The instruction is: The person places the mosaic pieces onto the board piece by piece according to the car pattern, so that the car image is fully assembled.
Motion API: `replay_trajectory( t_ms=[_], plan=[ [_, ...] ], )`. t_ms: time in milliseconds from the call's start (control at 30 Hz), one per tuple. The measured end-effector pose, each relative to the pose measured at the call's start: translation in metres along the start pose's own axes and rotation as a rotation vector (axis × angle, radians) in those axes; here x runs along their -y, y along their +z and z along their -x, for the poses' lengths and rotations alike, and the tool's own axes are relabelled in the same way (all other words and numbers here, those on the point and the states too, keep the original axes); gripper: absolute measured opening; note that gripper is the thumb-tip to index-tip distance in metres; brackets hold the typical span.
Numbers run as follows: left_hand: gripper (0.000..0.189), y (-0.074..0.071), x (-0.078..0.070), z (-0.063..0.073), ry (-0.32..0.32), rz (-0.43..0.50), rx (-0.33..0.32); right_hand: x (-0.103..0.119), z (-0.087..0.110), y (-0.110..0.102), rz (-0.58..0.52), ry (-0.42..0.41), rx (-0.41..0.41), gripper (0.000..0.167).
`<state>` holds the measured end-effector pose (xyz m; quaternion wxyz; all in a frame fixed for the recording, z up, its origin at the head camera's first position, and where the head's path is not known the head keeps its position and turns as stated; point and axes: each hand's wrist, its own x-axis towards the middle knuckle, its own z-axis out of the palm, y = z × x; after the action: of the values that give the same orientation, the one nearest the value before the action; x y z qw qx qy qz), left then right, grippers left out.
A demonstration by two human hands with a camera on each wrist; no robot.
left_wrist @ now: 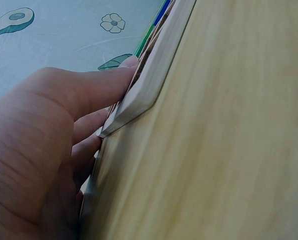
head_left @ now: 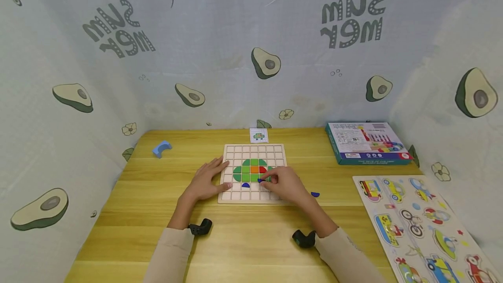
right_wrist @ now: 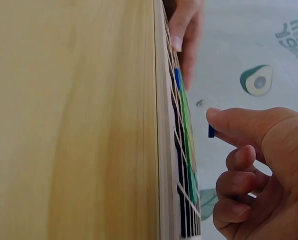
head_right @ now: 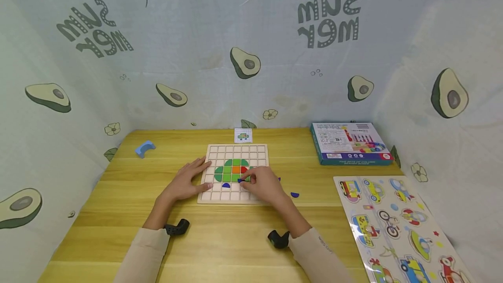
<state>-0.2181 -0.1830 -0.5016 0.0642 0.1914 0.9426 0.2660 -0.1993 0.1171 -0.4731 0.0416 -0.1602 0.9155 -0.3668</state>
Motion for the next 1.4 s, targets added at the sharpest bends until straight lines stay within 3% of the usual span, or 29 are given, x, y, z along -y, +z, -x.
replay_trajectory(
  t_ms=[567, 1400],
  plan=[
    [0.08, 0.001, 0.002, -0.001, -0.003, 0.0, 0.001, 0.018, -0.011, 0.034, -0.005, -0.085, 0.055, 0.01],
    [0.079, 0.001, 0.001, -0.001, -0.003, 0.005, -0.008, 0.016, -0.012, 0.038, 0.005, -0.109, 0.04, 0.009]
  ],
)
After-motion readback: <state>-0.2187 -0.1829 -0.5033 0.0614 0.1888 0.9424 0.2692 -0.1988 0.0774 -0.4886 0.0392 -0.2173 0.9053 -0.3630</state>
